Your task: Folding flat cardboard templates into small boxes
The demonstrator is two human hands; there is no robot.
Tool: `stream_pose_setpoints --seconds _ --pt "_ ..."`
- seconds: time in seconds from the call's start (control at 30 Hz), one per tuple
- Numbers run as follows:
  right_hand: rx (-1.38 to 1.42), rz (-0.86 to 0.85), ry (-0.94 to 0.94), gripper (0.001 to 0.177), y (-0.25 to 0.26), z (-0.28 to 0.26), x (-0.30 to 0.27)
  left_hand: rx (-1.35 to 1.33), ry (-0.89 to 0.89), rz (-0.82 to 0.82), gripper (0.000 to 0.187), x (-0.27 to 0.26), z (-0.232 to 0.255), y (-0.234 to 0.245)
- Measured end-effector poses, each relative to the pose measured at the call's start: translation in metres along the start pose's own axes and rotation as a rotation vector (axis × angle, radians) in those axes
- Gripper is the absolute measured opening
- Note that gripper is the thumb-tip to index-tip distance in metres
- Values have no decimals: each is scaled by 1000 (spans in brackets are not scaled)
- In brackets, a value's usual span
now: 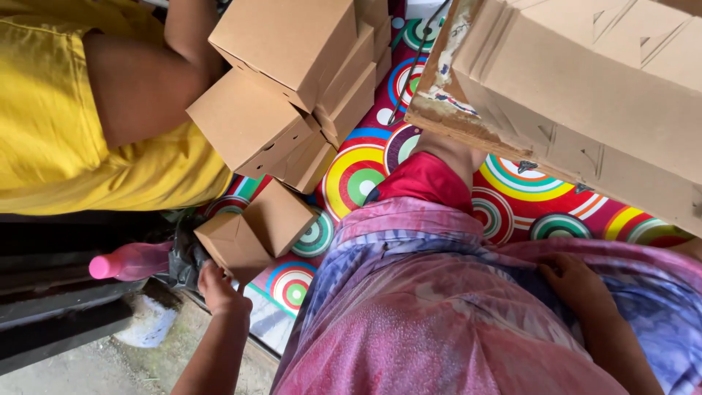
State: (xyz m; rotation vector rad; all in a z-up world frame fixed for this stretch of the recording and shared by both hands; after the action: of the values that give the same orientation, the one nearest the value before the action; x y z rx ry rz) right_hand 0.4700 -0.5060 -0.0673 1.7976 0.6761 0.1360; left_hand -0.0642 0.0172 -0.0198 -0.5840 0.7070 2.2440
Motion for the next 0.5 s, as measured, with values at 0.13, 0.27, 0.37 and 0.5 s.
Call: stream_pose_setpoints --seconds 0.13,0.27,0.37,0.5 --pt "-20 -14 -16 36 3 -3 0 227 -204 -86 61 12 7 -20" --pt "-9 -18 -43 36 2 -1 0 512 -603 -109 49 15 25 -26" --pt "-32 -32 -41 38 5 -6 -1 382 -229 -304 82 -10 16 -33" --pt "-31 -17 -18 36 8 -10 -1 458 -194 -129 95 -52 29 -23"
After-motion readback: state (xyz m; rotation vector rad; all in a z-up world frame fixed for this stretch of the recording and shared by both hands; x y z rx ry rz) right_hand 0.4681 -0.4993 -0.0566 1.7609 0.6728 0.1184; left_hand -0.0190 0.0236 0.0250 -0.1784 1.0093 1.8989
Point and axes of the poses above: each hand's wrist, its own x-axis towards the middle knuckle, its own y-axis out of the back of the hand, z = x × y, the point moved 7 cm from there along x, towards the middle knuckle, and after that the axes turned 15 degrees about z, right-handed, at the moved point
